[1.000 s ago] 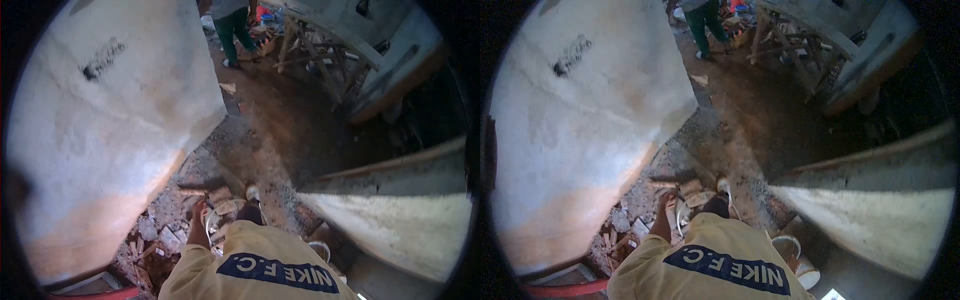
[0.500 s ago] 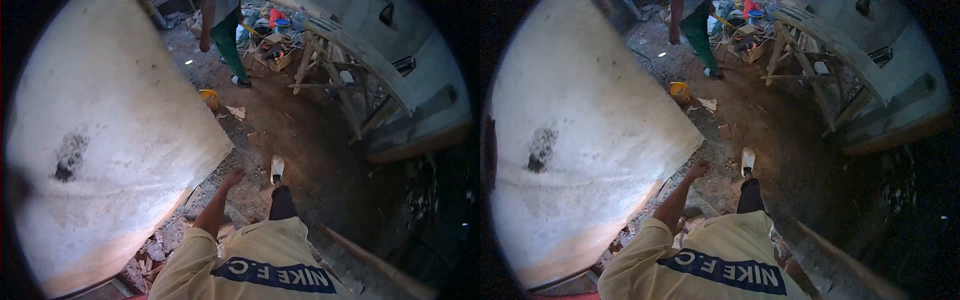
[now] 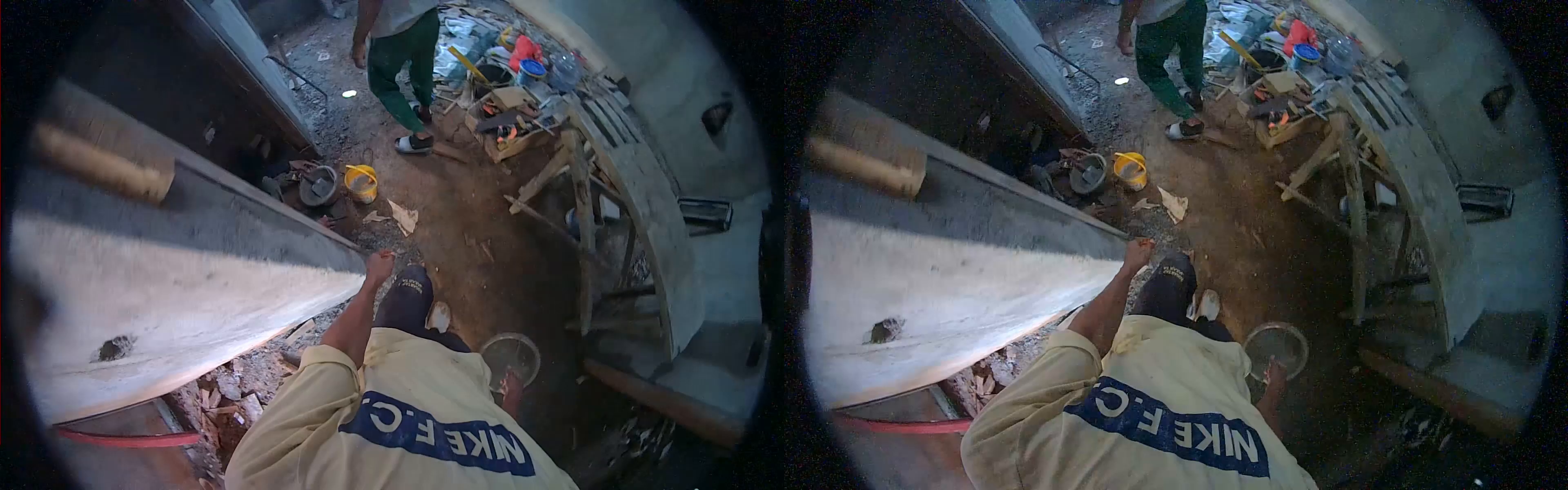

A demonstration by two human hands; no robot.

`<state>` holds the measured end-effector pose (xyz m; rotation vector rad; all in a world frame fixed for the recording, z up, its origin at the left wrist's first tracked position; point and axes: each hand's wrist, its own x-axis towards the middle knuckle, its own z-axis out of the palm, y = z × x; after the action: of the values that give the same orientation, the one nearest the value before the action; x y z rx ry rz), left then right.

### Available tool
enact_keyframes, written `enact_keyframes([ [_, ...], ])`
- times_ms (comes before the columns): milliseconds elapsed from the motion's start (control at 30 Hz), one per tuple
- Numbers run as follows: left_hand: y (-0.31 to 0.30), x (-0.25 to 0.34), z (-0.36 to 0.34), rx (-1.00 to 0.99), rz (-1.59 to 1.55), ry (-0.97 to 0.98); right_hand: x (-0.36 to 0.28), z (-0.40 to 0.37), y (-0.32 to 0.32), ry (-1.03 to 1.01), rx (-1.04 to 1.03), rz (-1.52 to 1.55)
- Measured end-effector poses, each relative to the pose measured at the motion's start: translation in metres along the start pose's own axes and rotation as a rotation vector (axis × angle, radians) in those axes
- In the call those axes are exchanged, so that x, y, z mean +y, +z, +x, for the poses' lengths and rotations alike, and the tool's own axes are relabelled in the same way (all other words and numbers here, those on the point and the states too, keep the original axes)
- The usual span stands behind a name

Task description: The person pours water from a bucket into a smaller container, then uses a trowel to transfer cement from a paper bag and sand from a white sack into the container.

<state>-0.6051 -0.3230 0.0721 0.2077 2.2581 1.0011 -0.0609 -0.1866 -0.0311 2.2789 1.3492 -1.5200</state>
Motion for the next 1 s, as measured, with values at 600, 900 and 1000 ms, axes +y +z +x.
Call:
enact_keyframes([
  [600,-0.024,-0.009,0.226,0.091,-0.081,-0.327,-0.554,0.075,0.044,-0.599,-0.075,0.488],
  [900,-0.06,0.068,0.345,0.203,-0.355,-0.283,-0.774,0.09,0.13,-0.889,-0.11,0.372],
  [1000,-0.052,0.053,0.403,0.187,-0.235,-0.117,-0.856,0.06,0.136,-0.799,-0.182,0.464],
])
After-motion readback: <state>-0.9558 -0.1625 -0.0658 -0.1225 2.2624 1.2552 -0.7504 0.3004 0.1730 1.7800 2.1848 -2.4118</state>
